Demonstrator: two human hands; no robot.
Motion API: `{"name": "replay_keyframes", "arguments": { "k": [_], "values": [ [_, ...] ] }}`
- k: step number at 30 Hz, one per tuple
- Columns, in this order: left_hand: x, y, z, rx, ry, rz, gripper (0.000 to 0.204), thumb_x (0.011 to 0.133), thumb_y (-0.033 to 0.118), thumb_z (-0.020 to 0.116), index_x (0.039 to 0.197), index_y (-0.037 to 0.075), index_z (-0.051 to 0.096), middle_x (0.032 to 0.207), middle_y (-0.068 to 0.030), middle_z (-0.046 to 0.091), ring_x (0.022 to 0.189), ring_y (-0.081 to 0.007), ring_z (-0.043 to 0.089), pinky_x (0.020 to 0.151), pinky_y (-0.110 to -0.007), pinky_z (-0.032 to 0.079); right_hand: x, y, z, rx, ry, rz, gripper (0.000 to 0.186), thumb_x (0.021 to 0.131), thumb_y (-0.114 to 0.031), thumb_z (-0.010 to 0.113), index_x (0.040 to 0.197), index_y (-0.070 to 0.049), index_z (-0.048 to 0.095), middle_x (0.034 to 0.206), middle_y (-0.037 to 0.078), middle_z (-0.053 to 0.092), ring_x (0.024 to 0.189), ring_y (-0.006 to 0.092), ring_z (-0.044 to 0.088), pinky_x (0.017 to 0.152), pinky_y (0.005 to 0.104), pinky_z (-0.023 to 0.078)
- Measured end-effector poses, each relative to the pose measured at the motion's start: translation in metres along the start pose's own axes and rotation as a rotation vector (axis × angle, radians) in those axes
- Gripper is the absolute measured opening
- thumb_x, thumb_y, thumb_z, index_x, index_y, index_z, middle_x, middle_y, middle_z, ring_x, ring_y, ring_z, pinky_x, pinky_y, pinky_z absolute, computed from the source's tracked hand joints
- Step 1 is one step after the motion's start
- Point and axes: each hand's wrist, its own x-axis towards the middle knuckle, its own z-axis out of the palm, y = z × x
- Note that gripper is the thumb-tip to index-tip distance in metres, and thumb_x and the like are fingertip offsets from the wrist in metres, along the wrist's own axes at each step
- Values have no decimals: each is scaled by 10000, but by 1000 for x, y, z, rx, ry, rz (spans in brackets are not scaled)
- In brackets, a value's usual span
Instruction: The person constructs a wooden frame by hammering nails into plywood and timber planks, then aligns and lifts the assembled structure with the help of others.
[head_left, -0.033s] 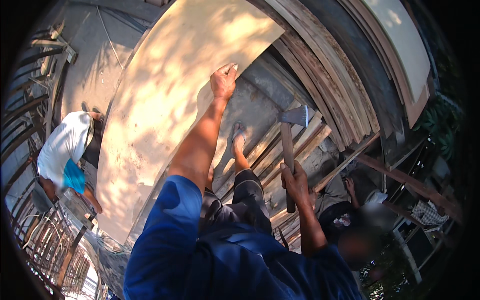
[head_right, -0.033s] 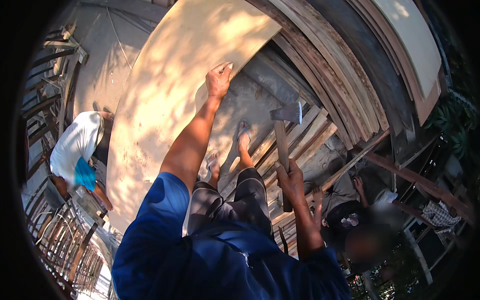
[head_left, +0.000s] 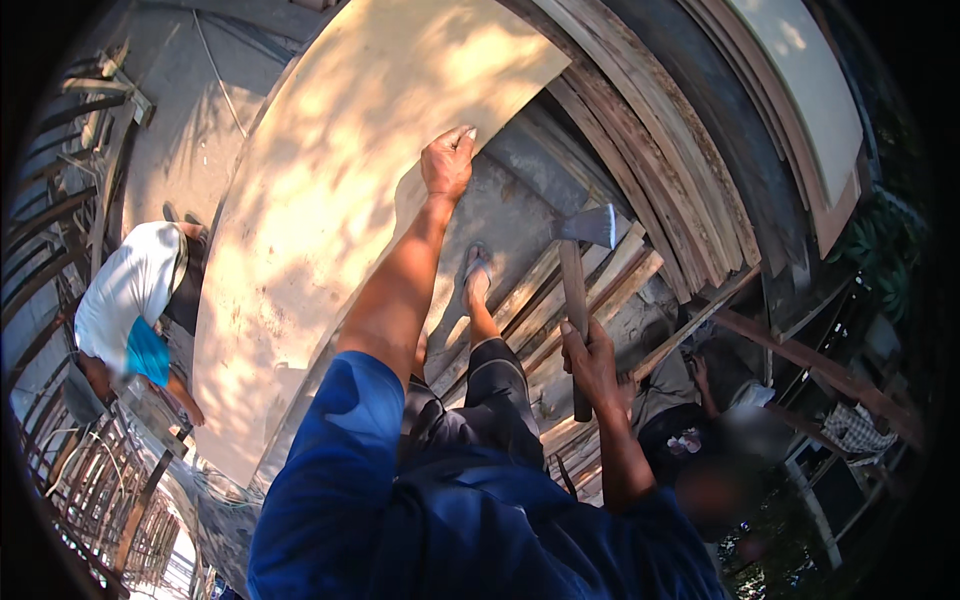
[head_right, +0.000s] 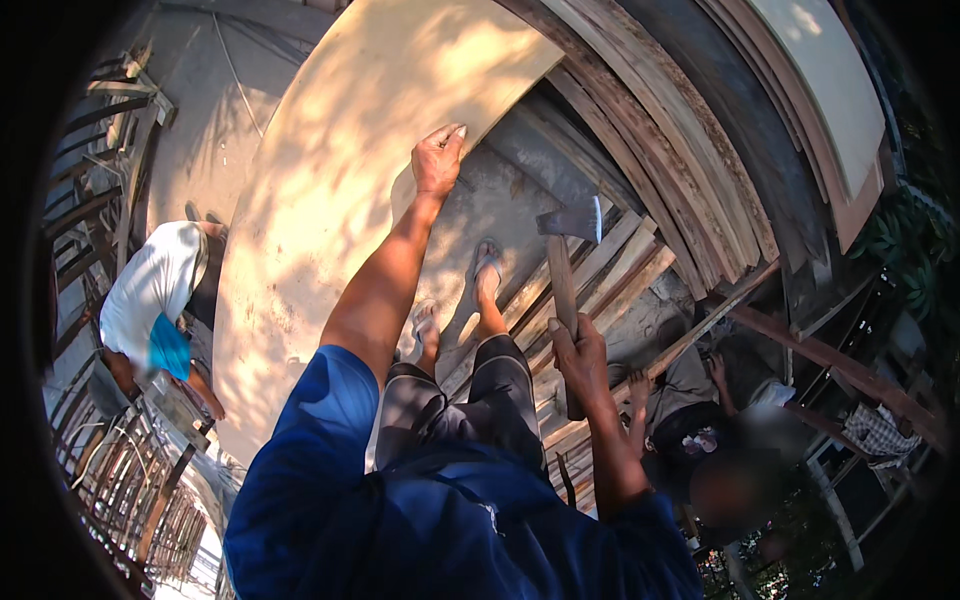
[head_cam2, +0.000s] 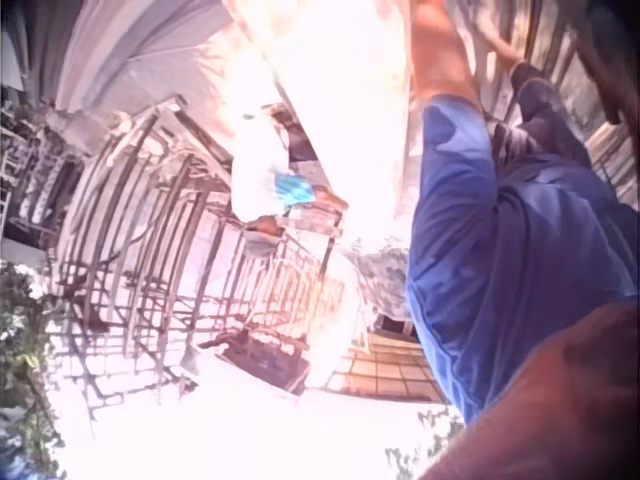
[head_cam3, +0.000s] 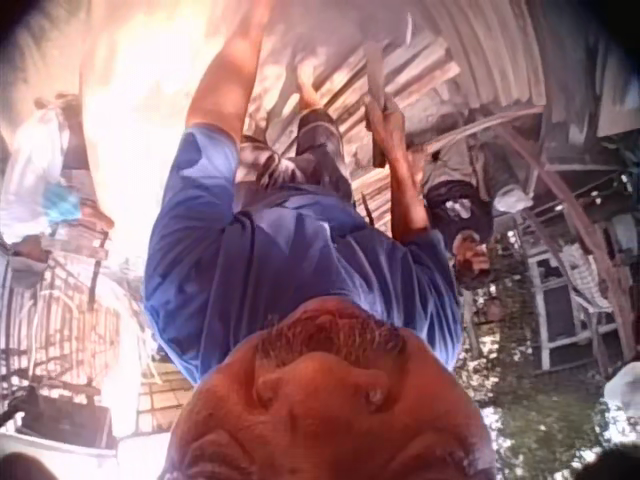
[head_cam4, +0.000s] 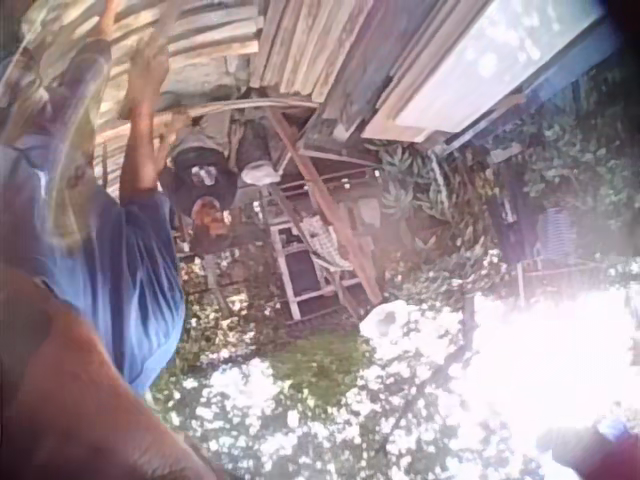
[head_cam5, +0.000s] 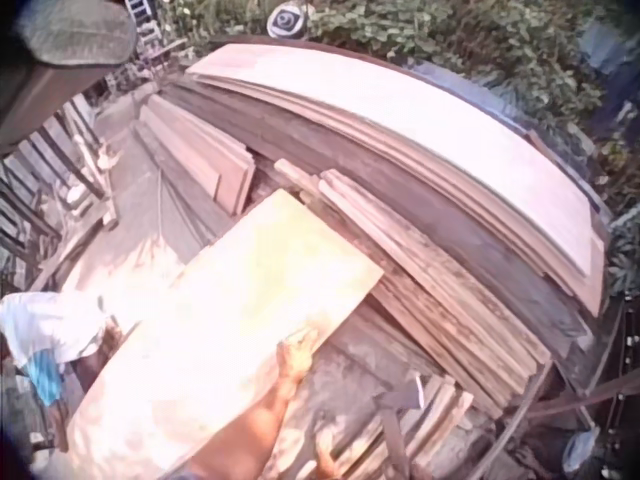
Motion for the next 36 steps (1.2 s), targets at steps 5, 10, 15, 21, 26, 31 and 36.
{"name": "replay_keyframes", "arguments": {
  "k": [5, 10, 15, 21, 26, 31, 36],
  "values": [
    [0, 1, -1, 138, 41, 62, 240, 918, 311, 710, 1024, 115, 799, 944, -137, 757, 911, -340, 723, 809, -407, 550, 32, -58, 13, -281, 18, -215, 288, 1003, -254, 677, 1089, 14, 614, 688, 120, 625, 592, 207, 638, 548, 389, 488],
    [-5, 0, 0, 230, 42, 94, 219, 909, 302, 707, 1023, 134, 790, 945, -124, 750, 904, -359, 710, 790, -425, 545, 74, -113, 48, -469, 198, -720, 344, 986, -254, 678, 1225, -26, 581, 887, 266, 691, 852, 476, 689, 698, 515, 529],
    [-9, 9, 9, 223, 25, 111, 234, 923, 269, 701, 1030, 80, 790, 959, -151, 760, 890, -318, 738, 807, -397, 555, 143, -93, 65, -742, 172, -587, 356, 994, -276, 657, 1239, -36, 561, 954, 269, 697, 868, 484, 687, 719, 554, 524],
    [-12, 4, -2, 231, 30, 46, 251, 928, 279, 701, 1074, 95, 790, 998, -155, 767, 936, -295, 749, 841, -384, 558, 125, -99, 68, -675, 143, -573, 287, 995, -270, 650, 1143, -42, 557, 969, 276, 697, 881, 494, 683, 723, 571, 523],
    [-38, -19, -43, -142, 164, -296, 323, 982, 264, 706, 1118, -25, 758, 907, -32, 740, 824, -108, 635, 758, -270, 512, 136, -83, 76, -464, 220, -809, 264, 991, -263, 647, 1080, -41, 536, 909, 285, 695, 868, 505, 678, 717, 578, 520],
    [-125, -28, -119, -742, -72, -810, 182, 951, 183, 634, 1088, 62, 632, 736, 34, 506, 617, -67, 440, 536, -232, 334, 172, -70, 69, -768, 140, -520, 300, 997, -294, 662, 1083, -34, 539, 859, 275, 687, 847, 504, 675, 661, 580, 499],
    [-216, -20, -163, -879, -79, -968, 225, 978, 154, 562, 1162, 31, 607, 857, -29, 579, 711, -118, 511, 600, -244, 406, 142, -85, 76, -414, 214, -778, 286, 981, -268, 648, 1098, -40, 519, 852, 273, 691, 841, 510, 669, 736, 591, 511]
  ]
}}
